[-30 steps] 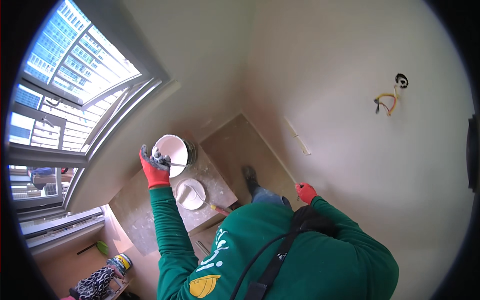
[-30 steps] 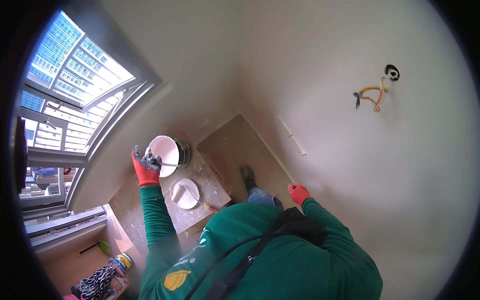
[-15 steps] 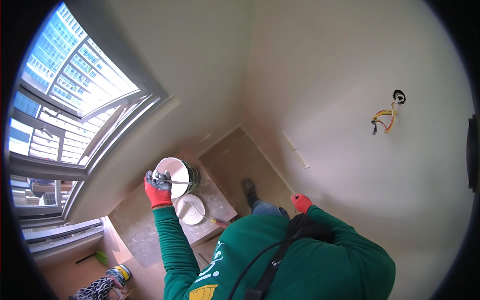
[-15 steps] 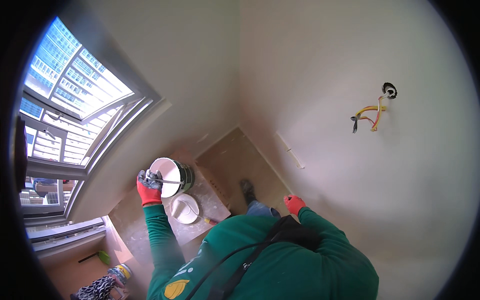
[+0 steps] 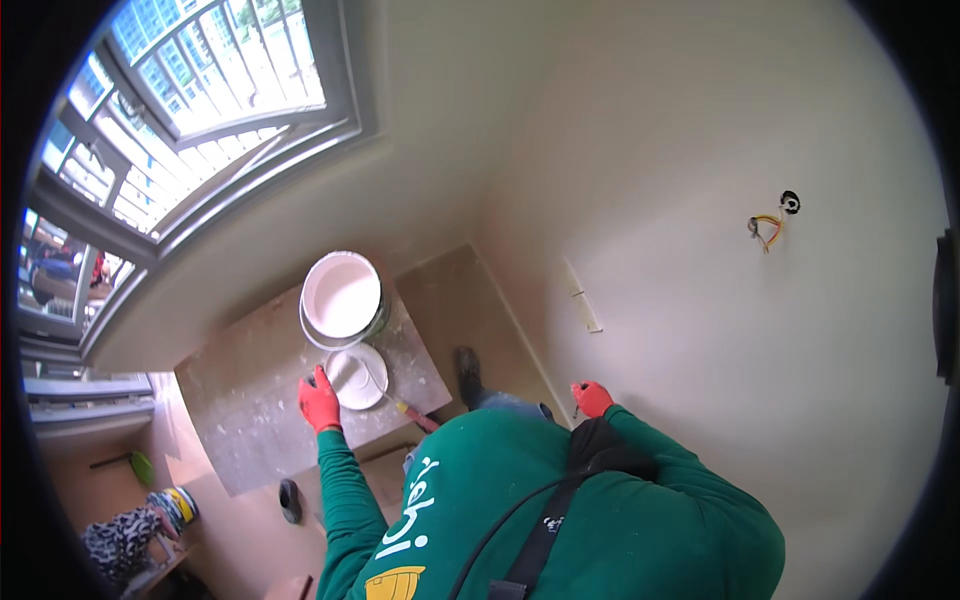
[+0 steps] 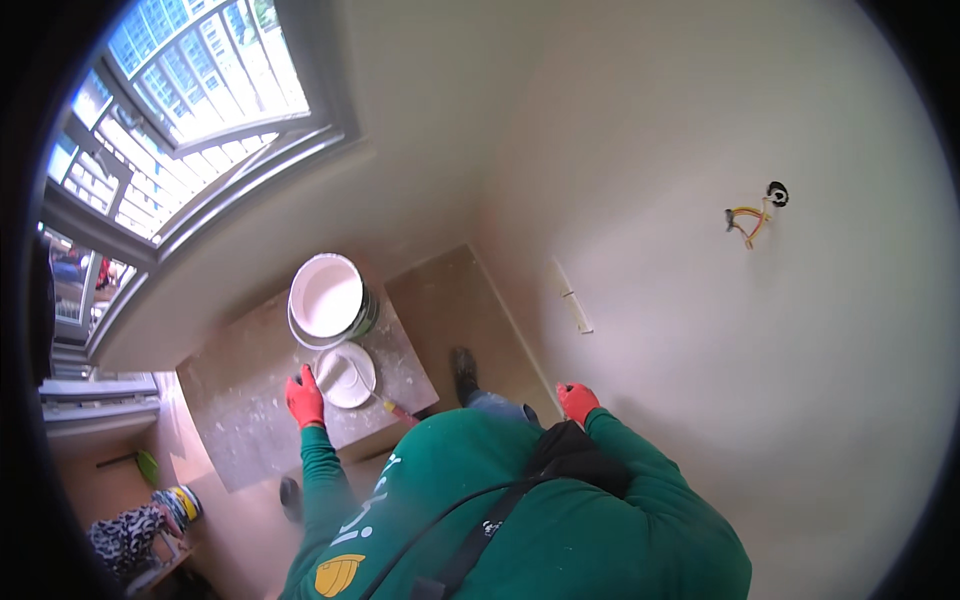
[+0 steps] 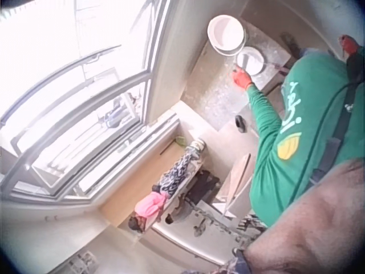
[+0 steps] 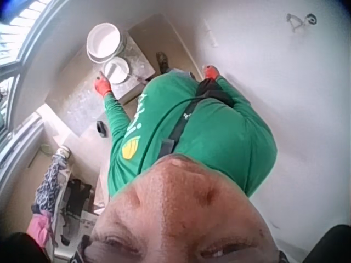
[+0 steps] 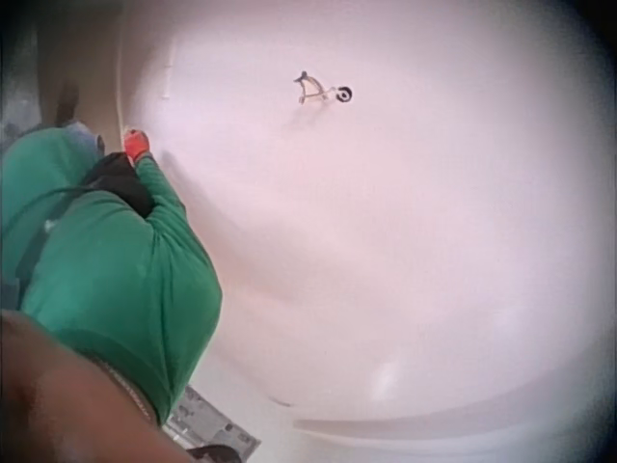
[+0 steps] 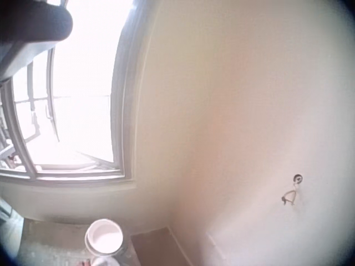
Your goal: The person installs a metal electrical wall plate into a wall opening using a putty knife to adjust the fit. They then use a screwdriver to secure the plate with screws. The person also handles a paint bucket and a paintbrush, dipping the brush into the bucket and applying paint to the wall around the installed plate.
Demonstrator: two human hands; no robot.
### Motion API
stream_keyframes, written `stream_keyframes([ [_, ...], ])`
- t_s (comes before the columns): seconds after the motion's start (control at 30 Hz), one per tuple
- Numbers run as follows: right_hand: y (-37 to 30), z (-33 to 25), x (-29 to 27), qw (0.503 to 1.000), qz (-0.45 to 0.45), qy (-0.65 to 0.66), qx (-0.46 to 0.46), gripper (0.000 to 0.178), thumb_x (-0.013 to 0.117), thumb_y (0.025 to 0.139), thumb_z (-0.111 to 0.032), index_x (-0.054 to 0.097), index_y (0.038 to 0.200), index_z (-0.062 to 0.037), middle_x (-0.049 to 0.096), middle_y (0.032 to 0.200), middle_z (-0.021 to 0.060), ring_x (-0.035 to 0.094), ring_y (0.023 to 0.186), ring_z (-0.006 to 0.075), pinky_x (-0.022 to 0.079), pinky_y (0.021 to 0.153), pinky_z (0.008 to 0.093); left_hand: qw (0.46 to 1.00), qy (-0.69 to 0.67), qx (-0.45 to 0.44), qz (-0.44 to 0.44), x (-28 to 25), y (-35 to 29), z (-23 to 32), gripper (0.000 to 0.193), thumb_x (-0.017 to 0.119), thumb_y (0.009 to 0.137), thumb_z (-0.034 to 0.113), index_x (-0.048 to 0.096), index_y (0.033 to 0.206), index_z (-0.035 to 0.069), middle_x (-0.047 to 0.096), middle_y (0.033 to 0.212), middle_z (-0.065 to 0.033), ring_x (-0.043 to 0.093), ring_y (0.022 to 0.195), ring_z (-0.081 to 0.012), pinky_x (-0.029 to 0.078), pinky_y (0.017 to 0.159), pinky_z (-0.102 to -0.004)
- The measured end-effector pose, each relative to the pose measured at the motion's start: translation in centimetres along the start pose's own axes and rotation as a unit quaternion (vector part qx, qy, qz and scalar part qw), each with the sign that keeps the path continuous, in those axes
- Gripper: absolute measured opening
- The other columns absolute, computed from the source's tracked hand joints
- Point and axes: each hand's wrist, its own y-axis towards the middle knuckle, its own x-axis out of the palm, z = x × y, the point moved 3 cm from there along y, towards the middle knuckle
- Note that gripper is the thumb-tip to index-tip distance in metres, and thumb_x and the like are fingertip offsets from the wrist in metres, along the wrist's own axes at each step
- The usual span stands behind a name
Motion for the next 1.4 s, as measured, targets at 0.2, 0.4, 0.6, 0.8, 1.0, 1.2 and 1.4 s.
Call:
stream_keyframes([
  [0.2,-0.8,1.1,0.3,0.998,0.018,-0.042,-0.031,0.040,0.051,0.096,-0.042,0.062,0.087,-0.0049,0.065,0.078,0.0191,0.062,0.080,0.0403,0.049,0.074,0.0458,0.684,-0.386,-0.612,-0.095,7.8,-19.0,-18.2,0.069,0.053,0.084,0.072,0.056,0.098,0.005,0.054,0.078,-0.0048,0.056,0.064,-0.0278,0.049,0.058,-0.0434],
  [0.4,-2.8,-0.8,-0.4,0.996,0.001,-0.087,-0.037,0.038,0.051,0.097,-0.040,0.062,0.087,-0.0047,0.064,0.077,0.0177,0.061,0.076,0.0380,0.049,0.072,0.0442,0.772,-0.319,-0.476,-0.276,10.2,-20.3,-14.4,0.072,0.059,0.079,0.073,0.066,0.087,0.002,0.062,0.067,-0.0051,0.062,0.065,-0.0315,0.052,0.071,-0.0431],
  [0.6,-1.7,0.4,0.3,0.997,0.024,-0.057,-0.042,0.043,0.053,0.095,-0.044,0.064,0.095,-0.0030,0.068,0.087,0.0186,0.064,0.086,0.0378,0.051,0.080,0.0434,0.929,0.067,-0.108,-0.347,9.8,-16.4,-6.8,0.079,0.054,0.082,0.071,0.068,0.080,-0.007,0.067,0.070,-0.0161,0.064,0.070,-0.0309,0.052,0.072,-0.0410],
  [0.8,-4.4,-0.3,0.5,0.999,0.017,-0.015,-0.032,0.040,0.051,0.096,-0.043,0.063,0.091,-0.0052,0.067,0.082,0.0176,0.063,0.084,0.0384,0.050,0.077,0.0437,0.803,-0.235,-0.400,-0.375,8.6,-15.6,-4.6,0.068,0.049,0.091,0.065,0.064,0.074,0.000,0.062,0.063,-0.0100,0.059,0.050,-0.0228,0.048,0.047,-0.0366],
  [1.0,-6.9,-0.1,1.5,0.999,0.001,-0.034,0.007,0.040,0.049,0.097,-0.043,0.062,0.088,-0.0061,0.066,0.080,0.0179,0.062,0.082,0.0387,0.049,0.076,0.0448,0.686,-0.445,-0.482,-0.315,17.4,-12.8,-13.3,0.045,0.039,0.100,0.051,0.058,0.094,0.010,0.065,0.078,-0.0070,0.062,0.057,-0.0228,0.052,0.050,-0.0371],
  [1.2,-9.0,3.7,2.1,0.997,-0.004,-0.002,0.082,0.042,0.048,0.097,-0.043,0.062,0.087,-0.0052,0.065,0.080,0.0192,0.061,0.083,0.0397,0.049,0.077,0.0450,0.674,-0.476,-0.477,-0.302,16.5,-12.4,-12.7,0.038,0.038,0.100,0.046,0.055,0.098,0.012,0.065,0.086,-0.0066,0.065,0.071,-0.0251,0.056,0.063,-0.0401],
  [1.4,-9.9,2.4,1.8,0.999,0.023,-0.002,0.037,0.041,0.050,0.096,-0.042,0.061,0.086,-0.0042,0.064,0.078,0.0192,0.061,0.078,0.0389,0.048,0.074,0.0447,0.655,-0.527,-0.467,-0.275,14.0,-12.5,-8.9,0.049,0.046,0.095,0.055,0.054,0.104,0.007,0.065,0.096,-0.0084,0.065,0.084,-0.0261,0.056,0.073,-0.0414],
])
